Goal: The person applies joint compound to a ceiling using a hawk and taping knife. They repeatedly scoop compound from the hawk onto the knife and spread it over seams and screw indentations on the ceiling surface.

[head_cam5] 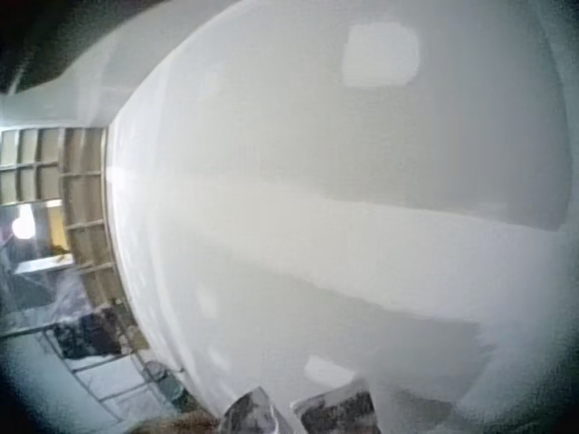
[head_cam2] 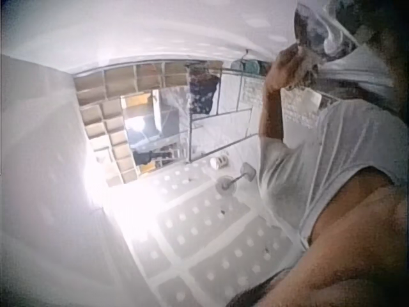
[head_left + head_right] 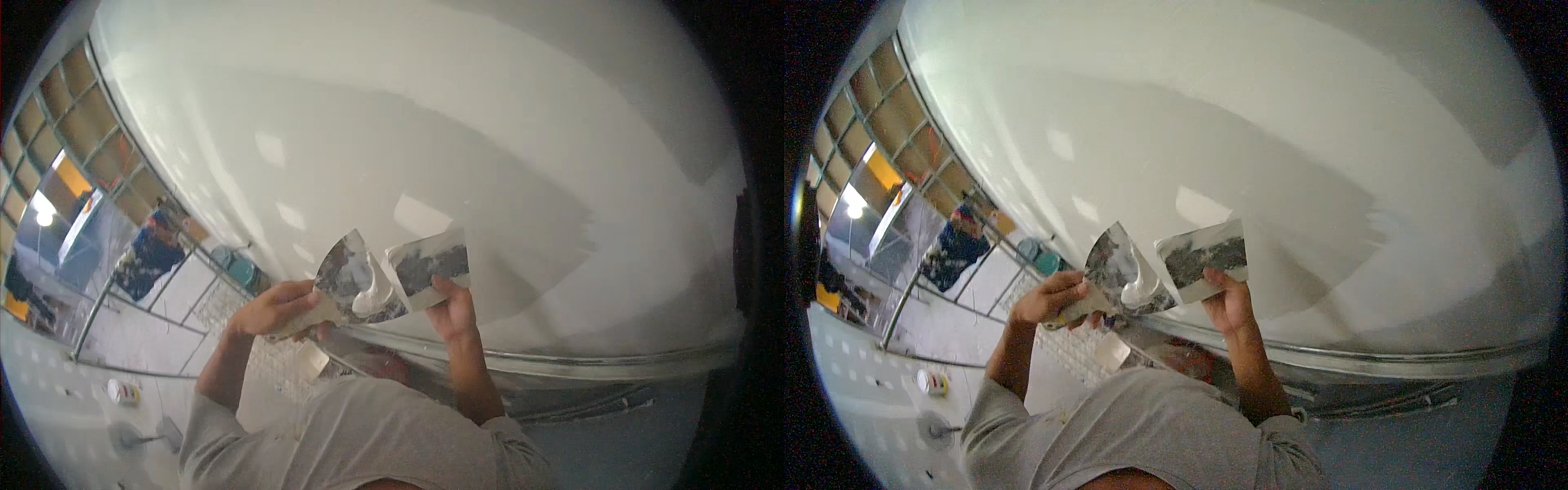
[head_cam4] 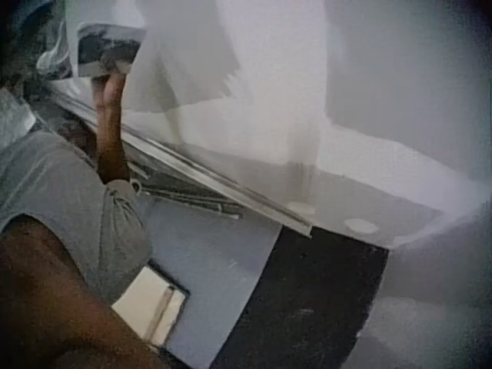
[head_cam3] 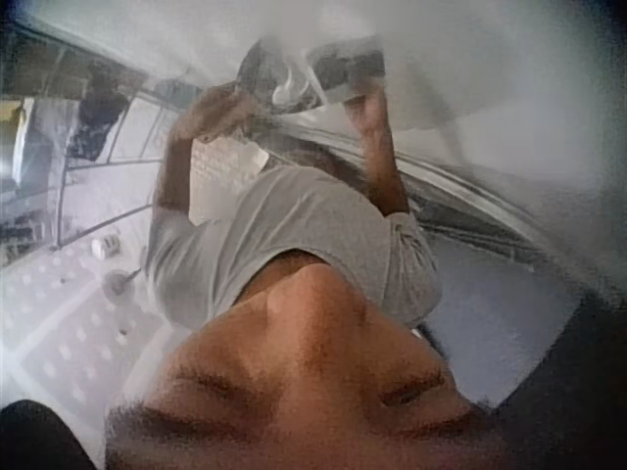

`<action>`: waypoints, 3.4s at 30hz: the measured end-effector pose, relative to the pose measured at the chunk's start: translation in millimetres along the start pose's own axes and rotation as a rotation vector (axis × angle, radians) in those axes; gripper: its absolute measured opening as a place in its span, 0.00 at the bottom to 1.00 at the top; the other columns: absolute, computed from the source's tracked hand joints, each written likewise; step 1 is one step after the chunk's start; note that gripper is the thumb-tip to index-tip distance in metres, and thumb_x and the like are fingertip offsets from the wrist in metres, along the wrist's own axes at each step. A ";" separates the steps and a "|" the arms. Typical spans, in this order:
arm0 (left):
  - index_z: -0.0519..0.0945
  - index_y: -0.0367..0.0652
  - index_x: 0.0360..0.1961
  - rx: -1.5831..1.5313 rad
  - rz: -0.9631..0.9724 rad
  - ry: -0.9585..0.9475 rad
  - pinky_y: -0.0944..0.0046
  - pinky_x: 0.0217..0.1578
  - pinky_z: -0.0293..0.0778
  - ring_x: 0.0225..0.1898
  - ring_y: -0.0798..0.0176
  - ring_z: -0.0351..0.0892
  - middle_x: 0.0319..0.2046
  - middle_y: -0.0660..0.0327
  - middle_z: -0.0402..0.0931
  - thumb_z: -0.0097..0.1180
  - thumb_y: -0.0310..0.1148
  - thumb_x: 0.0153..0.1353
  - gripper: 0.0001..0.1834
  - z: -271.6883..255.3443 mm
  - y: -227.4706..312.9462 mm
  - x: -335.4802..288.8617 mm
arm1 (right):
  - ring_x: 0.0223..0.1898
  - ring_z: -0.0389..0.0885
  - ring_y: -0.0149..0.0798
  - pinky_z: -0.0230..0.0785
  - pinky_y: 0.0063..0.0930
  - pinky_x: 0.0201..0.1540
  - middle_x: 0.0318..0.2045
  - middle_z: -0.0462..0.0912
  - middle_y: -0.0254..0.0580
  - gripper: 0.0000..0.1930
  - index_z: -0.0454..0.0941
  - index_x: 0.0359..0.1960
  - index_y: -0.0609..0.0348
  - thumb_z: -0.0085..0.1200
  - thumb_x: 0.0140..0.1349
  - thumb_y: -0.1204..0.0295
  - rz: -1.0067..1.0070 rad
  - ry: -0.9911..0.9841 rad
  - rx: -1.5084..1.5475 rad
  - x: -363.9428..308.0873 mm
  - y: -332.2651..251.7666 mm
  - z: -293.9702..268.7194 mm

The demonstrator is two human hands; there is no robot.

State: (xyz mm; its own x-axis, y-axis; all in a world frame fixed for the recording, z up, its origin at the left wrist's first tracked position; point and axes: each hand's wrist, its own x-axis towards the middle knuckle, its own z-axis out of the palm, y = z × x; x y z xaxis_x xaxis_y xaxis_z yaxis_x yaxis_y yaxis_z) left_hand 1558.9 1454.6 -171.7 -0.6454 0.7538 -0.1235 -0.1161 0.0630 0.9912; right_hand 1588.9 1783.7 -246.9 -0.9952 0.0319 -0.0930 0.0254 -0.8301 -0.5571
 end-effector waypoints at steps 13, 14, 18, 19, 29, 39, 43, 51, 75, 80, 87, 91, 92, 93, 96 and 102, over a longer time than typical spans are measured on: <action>0.73 0.44 0.55 -0.533 0.151 0.413 0.72 0.37 0.76 0.36 0.67 0.78 0.39 0.61 0.77 0.53 0.44 0.68 0.20 -4.0 -36.0 -11.2 | 0.59 0.70 0.44 0.56 0.38 0.66 0.58 0.73 0.49 0.29 0.67 0.61 0.68 0.61 0.61 0.68 -1.790 0.298 -0.774 -88.9 -336.0 255.6; 0.73 0.44 0.55 -0.525 0.171 0.387 0.72 0.37 0.76 0.36 0.67 0.78 0.39 0.61 0.77 0.53 0.44 0.68 0.20 -13.9 -48.1 -10.3 | 0.59 0.70 0.45 0.55 0.40 0.66 0.56 0.72 0.48 0.32 0.64 0.62 0.66 0.63 0.59 0.67 -1.883 0.209 -0.766 -104.7 -384.0 280.6; 0.74 0.43 0.54 -0.504 0.275 0.189 0.73 0.35 0.75 0.34 0.69 0.76 0.36 0.63 0.77 0.53 0.46 0.67 0.21 -17.2 -54.4 5.1 | 0.54 0.76 0.45 0.65 0.36 0.57 0.52 0.76 0.49 0.24 0.69 0.55 0.70 0.60 0.60 0.73 -2.200 0.253 -0.851 -157.2 -535.9 377.2; 0.74 0.42 0.53 -0.576 0.228 0.368 0.74 0.34 0.74 0.33 0.70 0.75 0.34 0.63 0.76 0.53 0.47 0.68 0.21 -3.7 -49.7 8.4 | 0.52 0.77 0.46 0.67 0.35 0.56 0.52 0.77 0.51 0.24 0.69 0.54 0.71 0.60 0.59 0.73 -2.268 0.383 -0.792 -162.1 -575.4 390.3; 0.71 0.36 0.54 -0.707 0.382 0.170 0.71 0.36 0.72 0.38 0.68 0.73 0.42 0.57 0.73 0.55 0.29 0.68 0.16 6.1 -101.9 26.5 | 0.51 0.79 0.51 0.71 0.39 0.54 0.50 0.79 0.60 0.22 0.71 0.52 0.75 0.54 0.57 0.73 -2.212 0.612 -0.820 -156.3 -609.3 436.5; 0.70 0.34 0.57 0.196 0.627 0.513 0.65 0.35 0.71 0.37 0.64 0.70 0.40 0.53 0.72 0.55 0.25 0.67 0.18 -28.1 -133.0 29.9 | 0.40 0.80 0.47 0.73 0.39 0.43 0.40 0.80 0.54 0.19 0.72 0.48 0.68 0.57 0.59 0.68 -1.984 1.637 -1.315 -107.9 -705.2 542.3; 0.72 0.34 0.54 1.281 1.048 0.788 0.64 0.33 0.72 0.35 0.63 0.71 0.39 0.53 0.72 0.56 0.24 0.66 0.16 -14.9 -105.6 26.9 | 0.47 0.81 0.50 0.75 0.39 0.46 0.46 0.80 0.55 0.20 0.72 0.48 0.69 0.58 0.61 0.65 -2.065 0.906 -0.868 -34.2 -632.8 571.2; 0.68 0.35 0.61 -0.622 0.457 -0.009 0.64 0.47 0.77 0.48 0.60 0.77 0.52 0.50 0.71 0.51 0.26 0.69 0.20 -62.2 -136.6 27.0 | 0.47 0.81 0.55 0.73 0.42 0.53 0.50 0.78 0.61 0.22 0.68 0.55 0.72 0.51 0.58 0.75 -2.205 0.624 -0.767 -115.1 -615.8 461.6; 0.74 0.35 0.52 -0.274 0.446 0.910 0.68 0.40 0.76 0.44 0.59 0.78 0.45 0.51 0.76 0.57 0.38 0.66 0.20 -66.0 -171.5 -66.1 | 0.52 0.80 0.57 0.75 0.42 0.55 0.48 0.75 0.70 0.21 0.65 0.51 0.76 0.55 0.59 0.77 -2.085 0.491 -0.736 13.8 -507.4 617.3; 0.71 0.26 0.55 0.353 0.578 1.160 0.57 0.49 0.77 0.52 0.49 0.76 0.53 0.42 0.71 0.62 0.24 0.61 0.23 -74.9 -200.2 -95.8 | 0.58 0.73 0.58 0.62 0.43 0.64 0.56 0.72 0.69 0.27 0.65 0.57 0.79 0.55 0.61 0.71 -2.457 0.814 -0.706 75.3 -442.6 660.7; 0.71 0.30 0.58 1.254 0.732 0.983 0.55 0.51 0.75 0.53 0.50 0.75 0.54 0.39 0.71 0.54 0.27 0.66 0.21 -147.5 -251.3 -100.4 | 0.64 0.66 0.62 0.57 0.46 0.67 0.61 0.66 0.70 0.33 0.59 0.62 0.82 0.54 0.62 0.68 -2.284 0.856 -0.690 104.5 -411.9 684.7; 0.66 0.32 0.63 -0.117 0.585 0.872 0.59 0.52 0.75 0.54 0.51 0.75 0.55 0.38 0.70 0.52 0.24 0.68 0.23 -102.1 -202.4 -97.9 | 0.62 0.69 0.59 0.62 0.46 0.65 0.56 0.70 0.72 0.27 0.59 0.58 0.79 0.52 0.59 0.78 -2.156 0.486 -0.950 104.6 -378.1 622.9; 0.66 0.32 0.63 -0.109 0.592 0.850 0.59 0.52 0.75 0.54 0.51 0.75 0.55 0.38 0.70 0.52 0.24 0.68 0.23 -107.9 -203.8 -91.6 | 0.61 0.70 0.61 0.62 0.47 0.65 0.55 0.70 0.72 0.28 0.58 0.61 0.78 0.50 0.60 0.77 -2.369 0.463 -0.884 81.7 -399.8 599.6; 0.65 0.32 0.63 -0.067 0.596 0.843 0.61 0.52 0.75 0.55 0.52 0.75 0.56 0.38 0.69 0.51 0.22 0.68 0.23 -114.9 -208.2 -86.5 | 0.58 0.72 0.61 0.64 0.47 0.62 0.54 0.71 0.70 0.27 0.58 0.61 0.75 0.49 0.61 0.76 -2.385 0.433 -0.835 59.3 -408.3 582.7; 0.64 0.32 0.64 0.006 0.618 0.830 0.63 0.55 0.75 0.57 0.53 0.74 0.58 0.39 0.67 0.50 0.20 0.67 0.24 -100.7 -196.8 -68.7 | 0.52 0.77 0.60 0.70 0.47 0.55 0.51 0.75 0.65 0.23 0.62 0.59 0.70 0.47 0.62 0.75 -2.238 0.377 -0.746 -16.0 -445.9 544.5; 0.65 0.37 0.64 -0.233 0.574 0.718 0.63 0.58 0.73 0.59 0.55 0.72 0.61 0.45 0.66 0.48 0.21 0.69 0.23 -97.0 -208.8 -66.7 | 0.56 0.74 0.55 0.70 0.42 0.60 0.54 0.72 0.60 0.30 0.56 0.64 0.66 0.52 0.61 0.75 -2.033 0.171 -0.555 -55.8 -473.0 501.7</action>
State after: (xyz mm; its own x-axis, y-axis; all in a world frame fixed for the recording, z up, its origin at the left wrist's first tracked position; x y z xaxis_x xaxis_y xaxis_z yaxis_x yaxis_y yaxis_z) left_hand 1552.9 1327.7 -375.0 -0.9517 0.0419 0.3042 0.2660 -0.3828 0.8847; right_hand 1584.8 1895.2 435.7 0.3588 0.5221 0.7738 -0.7674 0.6369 -0.0739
